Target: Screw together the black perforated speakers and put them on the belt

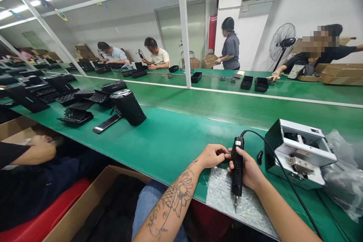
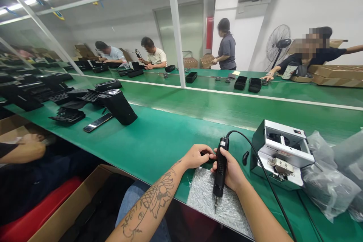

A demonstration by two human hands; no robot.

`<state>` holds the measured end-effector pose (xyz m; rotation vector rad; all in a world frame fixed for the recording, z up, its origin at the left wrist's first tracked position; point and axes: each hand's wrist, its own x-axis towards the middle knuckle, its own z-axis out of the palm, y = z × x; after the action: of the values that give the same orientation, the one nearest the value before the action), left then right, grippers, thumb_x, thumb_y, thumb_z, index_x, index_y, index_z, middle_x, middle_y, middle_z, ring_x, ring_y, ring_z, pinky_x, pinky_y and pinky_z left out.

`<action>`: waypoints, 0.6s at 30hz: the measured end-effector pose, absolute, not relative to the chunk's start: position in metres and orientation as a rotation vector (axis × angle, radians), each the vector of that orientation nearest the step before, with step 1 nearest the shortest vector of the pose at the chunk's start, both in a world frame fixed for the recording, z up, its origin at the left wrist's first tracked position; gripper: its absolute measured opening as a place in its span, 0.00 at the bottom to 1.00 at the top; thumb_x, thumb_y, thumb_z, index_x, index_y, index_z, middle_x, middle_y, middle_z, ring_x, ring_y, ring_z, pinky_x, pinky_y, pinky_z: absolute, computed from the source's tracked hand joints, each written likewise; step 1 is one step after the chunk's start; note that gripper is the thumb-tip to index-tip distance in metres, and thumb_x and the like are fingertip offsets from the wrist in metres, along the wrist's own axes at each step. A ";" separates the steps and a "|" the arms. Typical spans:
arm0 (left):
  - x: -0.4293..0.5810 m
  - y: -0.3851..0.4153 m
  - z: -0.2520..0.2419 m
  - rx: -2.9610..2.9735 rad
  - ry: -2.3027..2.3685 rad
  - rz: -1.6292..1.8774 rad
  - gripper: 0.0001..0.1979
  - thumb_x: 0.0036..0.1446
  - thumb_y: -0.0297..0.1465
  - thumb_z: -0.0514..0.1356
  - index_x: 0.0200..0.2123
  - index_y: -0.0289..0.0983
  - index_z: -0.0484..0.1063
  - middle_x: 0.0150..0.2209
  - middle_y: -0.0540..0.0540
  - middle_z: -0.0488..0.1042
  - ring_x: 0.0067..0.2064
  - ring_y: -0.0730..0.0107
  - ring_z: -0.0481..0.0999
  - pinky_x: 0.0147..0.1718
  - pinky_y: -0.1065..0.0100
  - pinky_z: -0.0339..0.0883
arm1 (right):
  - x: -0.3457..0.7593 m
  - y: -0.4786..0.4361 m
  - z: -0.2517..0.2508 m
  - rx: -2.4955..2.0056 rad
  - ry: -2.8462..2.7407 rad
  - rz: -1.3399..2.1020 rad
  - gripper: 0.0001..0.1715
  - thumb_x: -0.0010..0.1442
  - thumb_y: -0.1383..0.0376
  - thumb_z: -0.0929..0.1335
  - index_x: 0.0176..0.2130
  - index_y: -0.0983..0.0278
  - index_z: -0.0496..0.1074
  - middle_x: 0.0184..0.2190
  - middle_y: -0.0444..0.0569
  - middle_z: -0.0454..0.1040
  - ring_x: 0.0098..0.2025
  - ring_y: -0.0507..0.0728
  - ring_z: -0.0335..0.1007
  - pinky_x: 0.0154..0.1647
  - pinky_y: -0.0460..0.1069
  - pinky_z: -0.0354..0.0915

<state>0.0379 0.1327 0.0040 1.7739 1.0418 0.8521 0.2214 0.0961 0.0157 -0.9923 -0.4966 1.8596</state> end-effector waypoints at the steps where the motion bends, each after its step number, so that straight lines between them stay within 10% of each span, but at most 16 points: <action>1: 0.038 0.133 0.004 1.773 1.043 0.851 0.16 0.52 0.24 0.58 0.40 0.33 0.84 0.37 0.46 0.84 0.37 0.69 0.78 0.38 0.72 0.70 | 0.221 0.096 0.016 -0.993 -0.497 1.859 0.16 0.65 0.55 0.71 0.47 0.64 0.76 0.29 0.48 0.79 0.21 0.54 0.70 0.27 0.54 0.75; 18: 0.038 0.133 0.002 1.759 1.047 0.861 0.15 0.54 0.24 0.58 0.39 0.32 0.84 0.36 0.46 0.83 0.34 0.72 0.75 0.34 0.73 0.67 | 0.221 0.096 0.017 -1.003 -0.509 1.853 0.16 0.66 0.56 0.70 0.48 0.65 0.75 0.36 0.51 0.82 0.22 0.53 0.70 0.26 0.54 0.76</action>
<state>0.0379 0.1326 0.0019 1.7589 1.0470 0.8607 0.2214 0.0956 0.0175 -1.0032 -0.5095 1.8535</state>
